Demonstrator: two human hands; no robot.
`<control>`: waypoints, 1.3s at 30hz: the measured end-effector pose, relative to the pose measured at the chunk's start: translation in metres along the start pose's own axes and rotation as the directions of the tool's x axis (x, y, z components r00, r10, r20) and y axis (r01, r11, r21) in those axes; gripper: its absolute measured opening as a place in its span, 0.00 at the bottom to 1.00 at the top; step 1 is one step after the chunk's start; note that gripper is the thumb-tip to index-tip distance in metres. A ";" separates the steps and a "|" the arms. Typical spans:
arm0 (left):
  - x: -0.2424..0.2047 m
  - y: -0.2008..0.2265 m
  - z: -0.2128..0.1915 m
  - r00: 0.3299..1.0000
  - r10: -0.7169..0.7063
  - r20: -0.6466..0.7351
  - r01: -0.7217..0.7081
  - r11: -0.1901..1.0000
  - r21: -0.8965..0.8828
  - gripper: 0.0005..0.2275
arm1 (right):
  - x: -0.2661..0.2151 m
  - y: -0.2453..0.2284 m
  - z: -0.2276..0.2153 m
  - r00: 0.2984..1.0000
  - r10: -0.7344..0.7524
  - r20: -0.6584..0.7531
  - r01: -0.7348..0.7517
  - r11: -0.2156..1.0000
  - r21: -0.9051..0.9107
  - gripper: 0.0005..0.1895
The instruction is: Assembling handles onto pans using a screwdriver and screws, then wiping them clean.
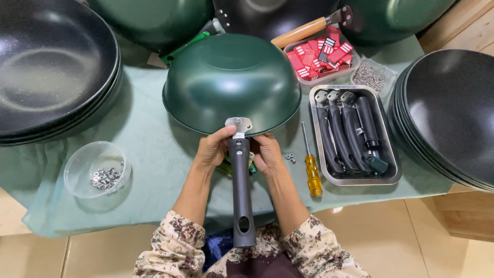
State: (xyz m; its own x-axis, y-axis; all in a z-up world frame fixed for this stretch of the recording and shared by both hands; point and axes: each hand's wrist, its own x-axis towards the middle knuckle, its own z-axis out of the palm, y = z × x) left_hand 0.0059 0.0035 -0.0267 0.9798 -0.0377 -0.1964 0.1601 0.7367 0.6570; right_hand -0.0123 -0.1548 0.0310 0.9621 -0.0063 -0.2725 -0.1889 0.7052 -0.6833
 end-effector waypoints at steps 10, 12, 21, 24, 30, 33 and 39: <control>-0.008 0.007 0.006 1.000 -0.004 0.002 0.004 1.000 0.023 0.18 | -0.015 0.002 0.010 0.997 -0.079 0.024 0.077 0.995 0.068 0.13; -0.013 0.019 0.020 0.999 -0.039 0.021 0.039 0.999 0.033 0.15 | -0.030 -0.010 0.026 0.992 -0.121 0.045 0.114 0.985 0.131 0.14; -0.017 0.027 0.031 0.992 0.074 0.104 -0.086 0.990 0.110 0.23 | -0.036 -0.006 0.018 0.951 -0.291 -0.104 0.265 0.940 -0.214 0.12; -0.009 0.017 0.021 0.993 0.066 0.095 -0.076 0.991 0.107 0.21 | -0.041 -0.010 0.023 0.948 -0.286 -0.139 0.260 0.949 -0.178 0.12; 0.010 -0.006 -0.004 0.991 0.065 0.113 -0.075 0.994 0.085 0.22 | -0.050 -0.013 0.033 0.939 -0.321 -0.121 0.295 0.936 -0.194 0.11; 0.012 -0.005 -0.009 0.992 0.049 0.116 -0.059 0.995 0.080 0.22 | -0.030 0.004 -0.007 0.926 -0.362 -0.106 0.337 0.920 -0.199 0.12; 0.006 -0.003 -0.007 0.987 0.044 0.152 -0.044 0.999 -0.002 0.23 | -0.113 -0.072 -0.017 0.768 -0.604 0.216 0.508 0.367 -0.779 0.19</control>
State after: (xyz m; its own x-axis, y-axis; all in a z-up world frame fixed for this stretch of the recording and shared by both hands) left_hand 0.0103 0.0058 -0.0345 0.9927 -0.1078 -0.0542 0.1165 0.7388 0.6638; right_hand -0.1107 -0.2169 0.0997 0.8949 -0.2778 0.3494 0.2660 -0.2967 -0.9172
